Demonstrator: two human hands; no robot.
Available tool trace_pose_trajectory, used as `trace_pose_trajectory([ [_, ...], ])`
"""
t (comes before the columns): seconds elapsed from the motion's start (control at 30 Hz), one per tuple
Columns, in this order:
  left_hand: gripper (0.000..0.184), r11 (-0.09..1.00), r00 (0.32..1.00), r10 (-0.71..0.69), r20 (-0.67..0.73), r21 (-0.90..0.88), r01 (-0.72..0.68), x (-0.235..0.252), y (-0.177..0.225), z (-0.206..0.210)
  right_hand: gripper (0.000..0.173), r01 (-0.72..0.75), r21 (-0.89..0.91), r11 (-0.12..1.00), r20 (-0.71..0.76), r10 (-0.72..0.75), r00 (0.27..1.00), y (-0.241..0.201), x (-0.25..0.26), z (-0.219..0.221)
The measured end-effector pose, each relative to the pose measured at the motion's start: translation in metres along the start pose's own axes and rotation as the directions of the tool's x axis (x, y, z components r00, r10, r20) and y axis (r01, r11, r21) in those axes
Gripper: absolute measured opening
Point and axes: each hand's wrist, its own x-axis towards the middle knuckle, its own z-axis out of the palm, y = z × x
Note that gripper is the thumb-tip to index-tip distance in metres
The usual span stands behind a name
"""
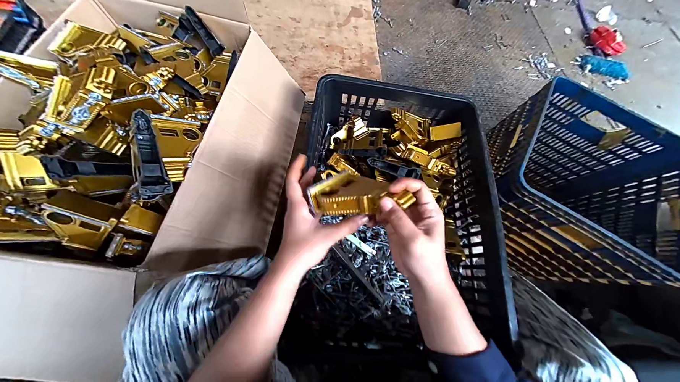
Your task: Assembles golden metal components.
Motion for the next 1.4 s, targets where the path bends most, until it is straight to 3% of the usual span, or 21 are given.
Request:
trace_pose_trajectory([
  [0.03, 0.103, 0.969, 0.997, -0.052, 0.065, -0.237, 0.066, 0.001, 0.002, -0.006, 0.019, -0.089, 0.158, 0.983, 0.031, 0.085, 0.996, 0.002, -0.002, 0.003],
  [0.1, 0.086, 0.907, 0.988, -0.072, 0.135, -0.403, 0.121, 0.002, -0.001, -0.011, 0.013, -0.342, 0.306, 0.888, 0.199, 0.292, 0.936, 0.016, -0.005, 0.002],
  [0.13, 0.084, 0.911, 0.990, -0.063, 0.123, -0.398, 0.108, 0.002, -0.002, -0.011, 0.012, -0.441, 0.233, 0.867, 0.269, 0.378, 0.886, 0.024, -0.004, -0.002],
  [0.17, 0.075, 0.915, 0.996, -0.062, 0.057, -0.395, 0.080, 0.002, -0.001, -0.009, 0.014, -0.462, 0.012, 0.887, 0.263, 0.443, 0.857, 0.032, 0.000, -0.008],
  [0.2, 0.070, 0.921, 0.995, -0.094, -0.029, -0.381, 0.076, 0.003, 0.000, -0.007, 0.015, -0.376, -0.366, 0.851, 0.201, 0.467, 0.861, 0.042, 0.005, -0.015],
  [0.23, 0.071, 0.930, 0.984, -0.141, -0.109, -0.356, 0.094, 0.005, 0.003, -0.005, 0.017, -0.215, -0.737, 0.640, 0.150, 0.466, 0.872, 0.056, 0.011, -0.025],
  [0.27, 0.072, 0.935, 0.966, -0.189, -0.174, -0.332, 0.123, 0.007, 0.004, -0.005, 0.023, -0.070, -0.928, 0.366, 0.128, 0.490, 0.862, 0.072, 0.015, -0.033],
  [0.33, 0.081, 0.930, 0.940, -0.250, -0.232, -0.326, 0.167, 0.012, 0.003, -0.007, 0.030, 0.186, -0.982, 0.015, 0.169, 0.498, 0.851, 0.109, 0.014, -0.054],
  [0.4, 0.089, 0.913, 0.927, -0.293, -0.233, -0.357, 0.199, 0.015, 0.000, -0.008, 0.025, 0.378, -0.923, -0.074, 0.304, 0.462, 0.833, 0.136, 0.008, -0.072],
  [0.47, 0.080, 0.899, 0.906, -0.347, -0.243, -0.362, 0.247, 0.016, -0.004, -0.008, 0.022, 0.374, -0.926, -0.055, 0.299, 0.501, 0.812, 0.129, 0.009, -0.070],
  [0.57, 0.067, 0.874, 0.874, -0.431, -0.224, -0.346, 0.342, 0.015, -0.005, -0.009, 0.030, 0.073, -0.991, -0.114, -0.026, 0.689, 0.724, 0.062, 0.018, -0.040],
  [0.6, 0.063, 0.857, 0.868, -0.457, -0.197, -0.359, 0.370, 0.014, -0.005, -0.009, 0.030, 0.008, -0.997, -0.080, -0.048, 0.666, 0.745, 0.040, 0.018, -0.037],
  [0.7, 0.057, 0.780, 0.843, -0.529, -0.096, -0.445, 0.439, 0.015, -0.003, -0.003, 0.018, 0.095, -0.949, 0.299, 0.173, 0.246, 0.954, 0.003, 0.003, -0.045],
  [0.77, 0.055, 0.745, 0.836, -0.549, -0.026, -0.468, 0.475, 0.014, -0.001, 0.003, 0.015, 0.107, -0.830, 0.548, 0.208, 0.124, 0.970, -0.005, 0.000, -0.041],
  [0.8, 0.054, 0.740, 0.840, -0.543, 0.014, -0.465, 0.486, 0.012, 0.000, 0.005, 0.014, 0.100, -0.798, 0.594, 0.201, 0.106, 0.974, -0.004, -0.001, -0.036],
  [0.87, 0.058, 0.759, 0.858, -0.502, 0.107, -0.421, 0.497, 0.009, -0.001, 0.006, 0.013, 0.126, -0.812, 0.570, 0.189, 0.052, 0.981, 0.004, -0.002, -0.028],
  [0.97, 0.082, 0.826, 0.889, -0.406, 0.213, -0.331, 0.457, 0.004, -0.003, 0.002, 0.011, 0.252, -0.852, 0.459, 0.234, -0.097, 0.967, 0.011, -0.003, -0.021],
  [1.03, 0.084, 0.837, 0.895, -0.384, 0.227, -0.324, 0.441, 0.001, -0.003, 0.000, 0.012, 0.328, -0.857, 0.397, 0.284, -0.167, 0.944, 0.009, -0.006, -0.019],
  [1.13, 0.074, 0.832, 0.890, -0.388, 0.240, -0.325, 0.450, 0.000, -0.004, -0.003, 0.015, 0.335, -0.879, 0.339, 0.293, -0.170, 0.941, 0.005, -0.006, -0.021],
  [1.3, 0.100, 0.867, 0.884, -0.365, 0.293, -0.238, 0.437, -0.005, -0.001, -0.003, 0.016, 0.391, -0.860, 0.329, 0.334, -0.218, 0.917, 0.002, -0.007, -0.022],
  [1.4, 0.099, 0.851, 0.877, -0.360, 0.318, -0.273, 0.448, -0.008, -0.003, -0.001, 0.015, 0.414, -0.841, 0.350, 0.373, -0.181, 0.910, -0.004, -0.006, -0.021],
])
